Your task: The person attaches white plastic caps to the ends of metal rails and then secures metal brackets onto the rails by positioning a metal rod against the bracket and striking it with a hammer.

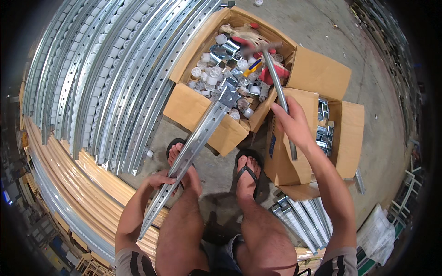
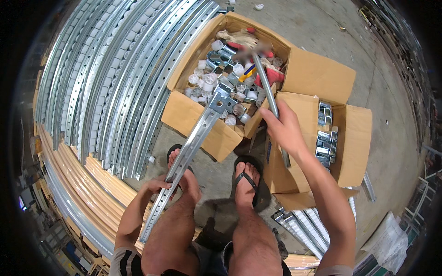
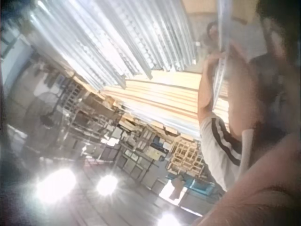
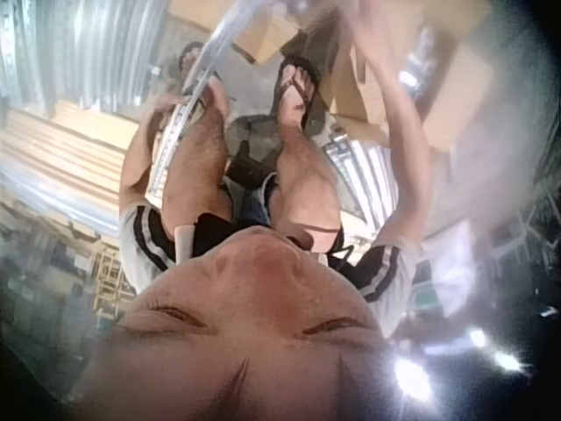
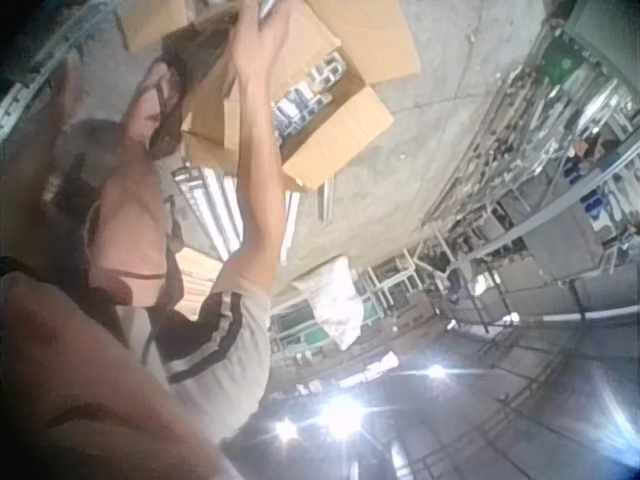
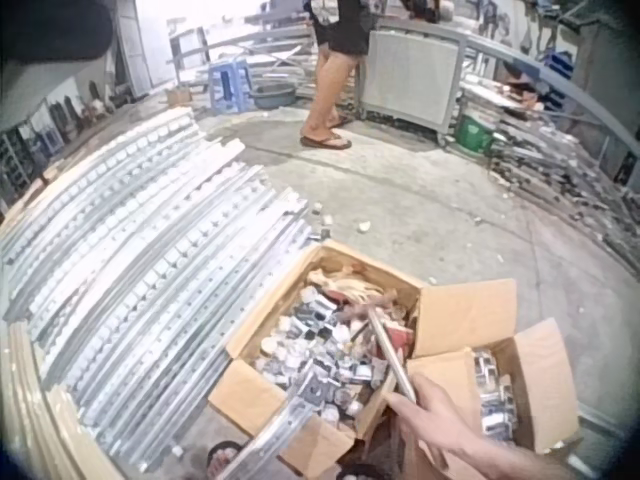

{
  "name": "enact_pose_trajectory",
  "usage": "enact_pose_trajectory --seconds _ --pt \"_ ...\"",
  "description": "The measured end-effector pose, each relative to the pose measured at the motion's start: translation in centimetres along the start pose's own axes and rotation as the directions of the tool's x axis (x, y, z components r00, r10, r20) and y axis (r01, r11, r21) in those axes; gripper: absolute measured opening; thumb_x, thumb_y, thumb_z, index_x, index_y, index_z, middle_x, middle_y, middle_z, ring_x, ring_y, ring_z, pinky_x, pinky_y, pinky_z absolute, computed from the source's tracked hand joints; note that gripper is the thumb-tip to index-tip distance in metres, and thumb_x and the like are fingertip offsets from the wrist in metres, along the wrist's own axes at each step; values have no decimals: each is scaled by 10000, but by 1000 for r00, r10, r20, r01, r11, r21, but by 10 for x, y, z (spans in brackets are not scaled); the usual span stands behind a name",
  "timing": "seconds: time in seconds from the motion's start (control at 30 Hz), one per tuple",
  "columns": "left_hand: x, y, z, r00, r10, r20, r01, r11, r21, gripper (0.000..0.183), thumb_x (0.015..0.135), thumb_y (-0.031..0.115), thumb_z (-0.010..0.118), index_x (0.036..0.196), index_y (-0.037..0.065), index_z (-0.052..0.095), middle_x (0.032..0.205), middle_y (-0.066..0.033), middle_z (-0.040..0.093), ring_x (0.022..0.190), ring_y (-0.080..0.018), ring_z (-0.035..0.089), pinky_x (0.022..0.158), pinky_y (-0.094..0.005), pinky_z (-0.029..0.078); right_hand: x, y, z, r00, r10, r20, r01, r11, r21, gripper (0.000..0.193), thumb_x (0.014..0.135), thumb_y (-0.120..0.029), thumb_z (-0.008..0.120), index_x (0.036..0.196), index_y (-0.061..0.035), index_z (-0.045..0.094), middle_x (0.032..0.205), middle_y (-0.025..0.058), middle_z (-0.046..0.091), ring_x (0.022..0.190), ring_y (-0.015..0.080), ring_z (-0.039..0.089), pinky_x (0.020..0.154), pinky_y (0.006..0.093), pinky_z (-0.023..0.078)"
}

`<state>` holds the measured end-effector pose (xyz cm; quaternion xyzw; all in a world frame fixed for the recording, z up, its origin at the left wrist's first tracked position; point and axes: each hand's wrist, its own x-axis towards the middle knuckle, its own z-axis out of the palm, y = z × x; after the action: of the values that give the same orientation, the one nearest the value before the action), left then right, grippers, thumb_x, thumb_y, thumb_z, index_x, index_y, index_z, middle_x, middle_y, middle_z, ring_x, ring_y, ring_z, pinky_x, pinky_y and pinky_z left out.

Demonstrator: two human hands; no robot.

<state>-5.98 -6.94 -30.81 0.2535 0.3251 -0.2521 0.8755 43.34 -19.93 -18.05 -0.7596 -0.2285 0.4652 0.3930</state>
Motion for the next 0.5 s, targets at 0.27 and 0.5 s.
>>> enact_pose_trajectory --seconds 0.27,0.5 --pt "1 18 11 998 27 -55 -18 989 150 530 819 400 788 1069 -19 582 787 -148 679 664 -241 700 588 -351 580 126 -2 66 949 -314 21 312 947 70 368 923 -285 746 1091 -26 545 867 45 584 798 132 540 714 318 468" --pt "3 16 4 1000 17 -12 -16 999 42 579 804 421 795 1074 -42 575 789 -146 673 665 -231 699 587 -349 592 115 8 74 931 -290 221 242 945 221 688 761 -274 907 1260 -11 513 1052 29 577 991 141 550 889 306 468"
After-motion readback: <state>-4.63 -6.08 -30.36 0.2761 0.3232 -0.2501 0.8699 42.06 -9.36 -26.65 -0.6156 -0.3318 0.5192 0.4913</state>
